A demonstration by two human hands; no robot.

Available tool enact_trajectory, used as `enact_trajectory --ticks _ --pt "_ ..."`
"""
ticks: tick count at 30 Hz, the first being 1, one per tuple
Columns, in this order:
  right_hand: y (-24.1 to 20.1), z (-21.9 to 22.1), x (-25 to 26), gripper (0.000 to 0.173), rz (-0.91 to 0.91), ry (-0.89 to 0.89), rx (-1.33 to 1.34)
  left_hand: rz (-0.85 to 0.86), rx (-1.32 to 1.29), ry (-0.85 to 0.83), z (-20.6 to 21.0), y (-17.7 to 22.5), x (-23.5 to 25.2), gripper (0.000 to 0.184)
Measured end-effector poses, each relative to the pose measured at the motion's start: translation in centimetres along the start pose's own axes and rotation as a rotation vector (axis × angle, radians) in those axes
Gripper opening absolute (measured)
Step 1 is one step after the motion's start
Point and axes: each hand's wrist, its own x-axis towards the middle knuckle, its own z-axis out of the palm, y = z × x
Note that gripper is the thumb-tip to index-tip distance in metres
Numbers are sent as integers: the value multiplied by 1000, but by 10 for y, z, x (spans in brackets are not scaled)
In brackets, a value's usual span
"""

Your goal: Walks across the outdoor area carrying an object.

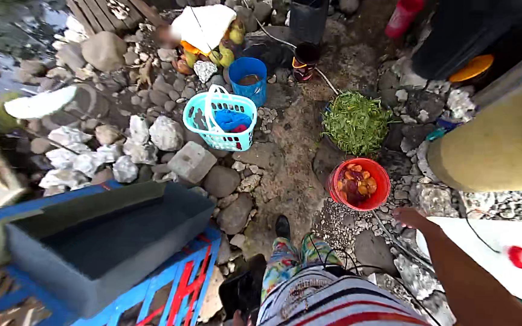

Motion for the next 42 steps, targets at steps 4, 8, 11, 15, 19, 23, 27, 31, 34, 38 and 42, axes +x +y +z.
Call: enact_trajectory --ticks 4,8,11,15,19,23,27,31,34,38,42 --pt "-94 -22 24 39 -51 -41 2 -106 -553 140 4 111 -19 44" --pt "-152 -88 51 39 -147 51 25 -59 -669 97 -3 206 8 37" --pt "-159 -146 75 38 -115 126 136 12 -543 109 -15 282 19 40" --pt "-132 -209 104 39 36 147 236 8 -335 135 -30 399 12 49" --pt "-120 -255 129 41 185 107 374 26 -299 144 -27 494 35 48" --pt "-144 -303 161 40 243 76 449 6 -394 94 -21 594 39 44" --pt "-201 -366 198 43 195 88 471 44 -467 -21 -15 701 25 35" --pt "-242 -435 249 42 185 151 479 67 -385 -75 -6 808 28 37" --pt "-263 -481 277 43 203 163 482 76 -364 -95 6 884 40 33" --pt "-294 -534 287 44 302 153 500 84 -318 -115 19 992 40 32" --pt "-326 -586 303 45 352 89 530 97 -276 -113 29 1089 32 33"
